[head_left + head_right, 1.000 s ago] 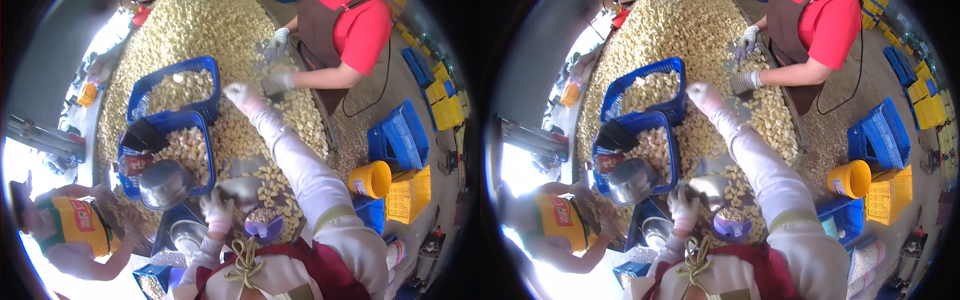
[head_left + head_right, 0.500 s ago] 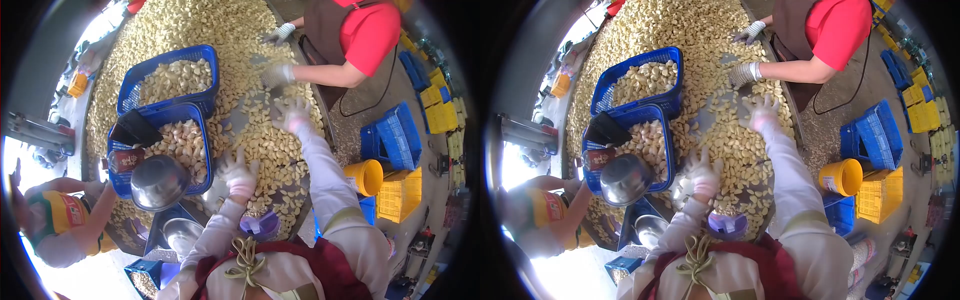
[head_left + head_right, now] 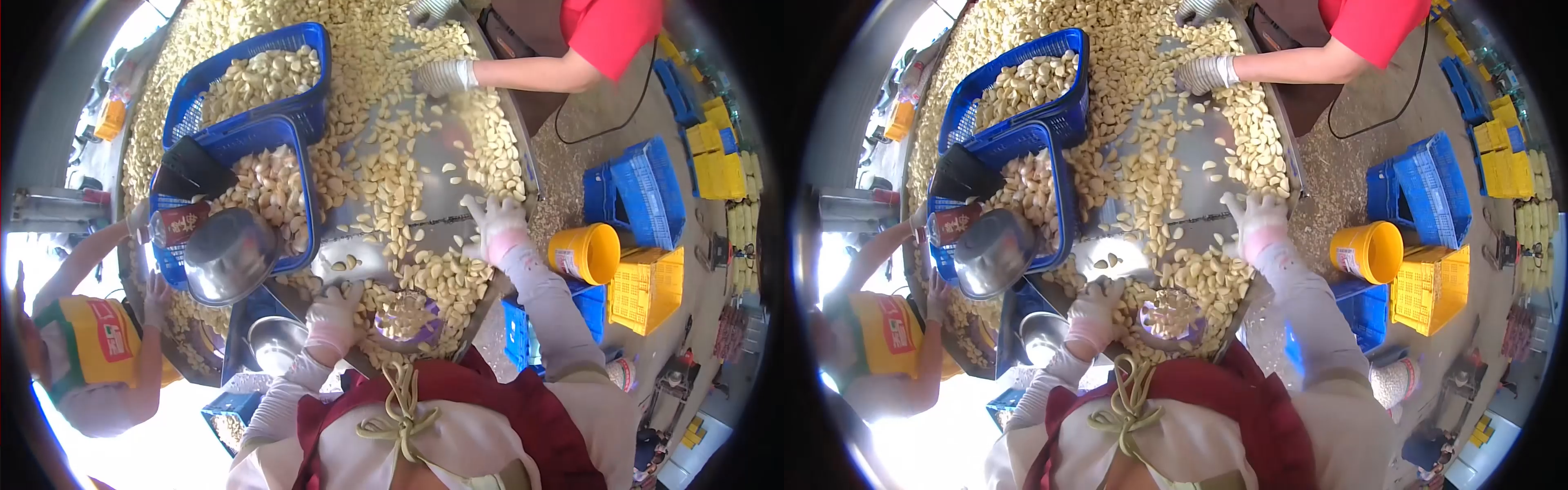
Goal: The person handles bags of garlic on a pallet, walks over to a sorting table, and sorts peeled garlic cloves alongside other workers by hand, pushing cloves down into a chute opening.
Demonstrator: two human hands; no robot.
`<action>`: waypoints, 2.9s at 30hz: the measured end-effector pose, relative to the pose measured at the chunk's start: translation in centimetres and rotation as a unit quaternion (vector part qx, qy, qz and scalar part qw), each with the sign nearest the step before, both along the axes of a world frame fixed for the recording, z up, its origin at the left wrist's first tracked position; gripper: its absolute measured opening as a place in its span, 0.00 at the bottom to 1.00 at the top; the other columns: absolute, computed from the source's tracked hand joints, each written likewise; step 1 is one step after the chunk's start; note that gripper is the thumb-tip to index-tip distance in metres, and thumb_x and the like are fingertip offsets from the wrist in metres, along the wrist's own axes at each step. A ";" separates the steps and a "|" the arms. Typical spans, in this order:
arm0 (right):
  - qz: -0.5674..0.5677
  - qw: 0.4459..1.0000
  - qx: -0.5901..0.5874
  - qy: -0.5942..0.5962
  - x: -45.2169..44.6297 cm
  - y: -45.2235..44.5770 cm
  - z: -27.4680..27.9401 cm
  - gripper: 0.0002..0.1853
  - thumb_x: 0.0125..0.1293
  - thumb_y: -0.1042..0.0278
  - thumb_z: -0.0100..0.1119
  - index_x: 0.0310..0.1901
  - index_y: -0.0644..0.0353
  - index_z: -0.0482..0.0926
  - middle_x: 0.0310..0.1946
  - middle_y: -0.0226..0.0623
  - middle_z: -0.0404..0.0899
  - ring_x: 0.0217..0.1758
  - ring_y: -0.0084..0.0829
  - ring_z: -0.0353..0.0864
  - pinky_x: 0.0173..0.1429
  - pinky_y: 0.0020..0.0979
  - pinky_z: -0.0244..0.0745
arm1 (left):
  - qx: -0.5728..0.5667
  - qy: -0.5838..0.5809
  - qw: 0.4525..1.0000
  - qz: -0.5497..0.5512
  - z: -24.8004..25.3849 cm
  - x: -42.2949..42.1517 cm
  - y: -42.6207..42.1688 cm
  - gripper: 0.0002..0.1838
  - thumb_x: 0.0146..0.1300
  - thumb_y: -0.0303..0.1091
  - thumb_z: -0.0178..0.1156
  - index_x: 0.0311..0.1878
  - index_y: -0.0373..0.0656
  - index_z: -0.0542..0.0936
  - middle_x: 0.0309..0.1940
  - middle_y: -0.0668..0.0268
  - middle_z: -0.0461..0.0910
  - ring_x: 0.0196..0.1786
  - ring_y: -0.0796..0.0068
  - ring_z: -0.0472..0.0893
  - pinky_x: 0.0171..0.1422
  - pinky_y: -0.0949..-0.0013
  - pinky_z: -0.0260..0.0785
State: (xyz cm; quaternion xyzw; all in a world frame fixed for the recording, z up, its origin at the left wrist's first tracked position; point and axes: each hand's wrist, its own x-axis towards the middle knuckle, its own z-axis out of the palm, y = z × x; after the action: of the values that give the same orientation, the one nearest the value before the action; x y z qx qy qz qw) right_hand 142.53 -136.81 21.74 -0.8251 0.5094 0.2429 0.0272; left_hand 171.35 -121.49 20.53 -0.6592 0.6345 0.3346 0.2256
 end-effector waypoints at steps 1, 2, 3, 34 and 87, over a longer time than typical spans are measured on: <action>0.026 0.998 0.033 0.037 -0.2 1.5 -0.7 0.46 0.60 0.34 0.65 0.73 0.55 0.66 0.61 0.43 0.72 0.57 0.41 0.76 0.60 0.49 0.70 | -0.022 0.037 0.999 -0.002 -0.9 -0.1 1.1 0.54 0.47 0.53 0.80 0.77 0.63 0.62 0.58 0.47 0.73 0.57 0.42 0.82 0.56 0.48 0.80; 0.046 0.997 0.059 0.032 -0.2 3.7 -2.0 0.49 0.63 0.32 0.59 0.76 0.59 0.61 0.60 0.46 0.74 0.56 0.42 0.77 0.61 0.50 0.70 | -0.045 0.075 0.996 -0.003 -2.1 -0.4 2.5 0.53 0.50 0.54 0.79 0.77 0.63 0.60 0.57 0.47 0.73 0.55 0.42 0.83 0.54 0.48 0.81; 0.066 0.994 0.085 0.026 -0.3 5.9 -3.2 0.52 0.66 0.30 0.53 0.80 0.62 0.57 0.58 0.49 0.75 0.55 0.44 0.77 0.62 0.51 0.70 | 0.048 0.107 0.993 0.019 -2.4 -1.4 2.7 0.43 0.60 0.52 0.72 0.75 0.61 0.61 0.59 0.43 0.71 0.55 0.38 0.83 0.57 0.44 0.80; 0.049 0.951 -0.065 -0.300 18.6 -12.8 -9.7 0.48 0.59 0.33 0.67 0.79 0.42 0.66 0.82 0.41 0.58 0.84 0.55 0.53 0.82 0.63 0.51 | -0.444 0.096 0.883 0.115 -8.5 0.3 -11.3 0.45 0.72 0.61 0.55 0.79 0.35 0.62 0.80 0.37 0.54 0.79 0.29 0.58 0.83 0.39 0.51; -0.324 0.614 0.189 -0.695 8.7 -4.7 -7.3 0.08 0.74 0.63 0.61 0.49 0.54 0.83 0.33 0.25 0.80 0.28 0.20 0.75 0.32 0.22 0.70 | -0.415 0.207 0.868 0.177 -5.8 -7.8 -13.8 0.37 0.61 0.43 0.68 0.74 0.47 0.71 0.63 0.51 0.77 0.69 0.52 0.75 0.72 0.41 0.64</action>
State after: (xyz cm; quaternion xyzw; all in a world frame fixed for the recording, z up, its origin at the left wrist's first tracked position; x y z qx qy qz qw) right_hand 151.27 -141.53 14.39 -0.5049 0.5150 -0.3365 0.6055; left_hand 163.58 -135.28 14.71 -0.7091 0.6195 0.2032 -0.2684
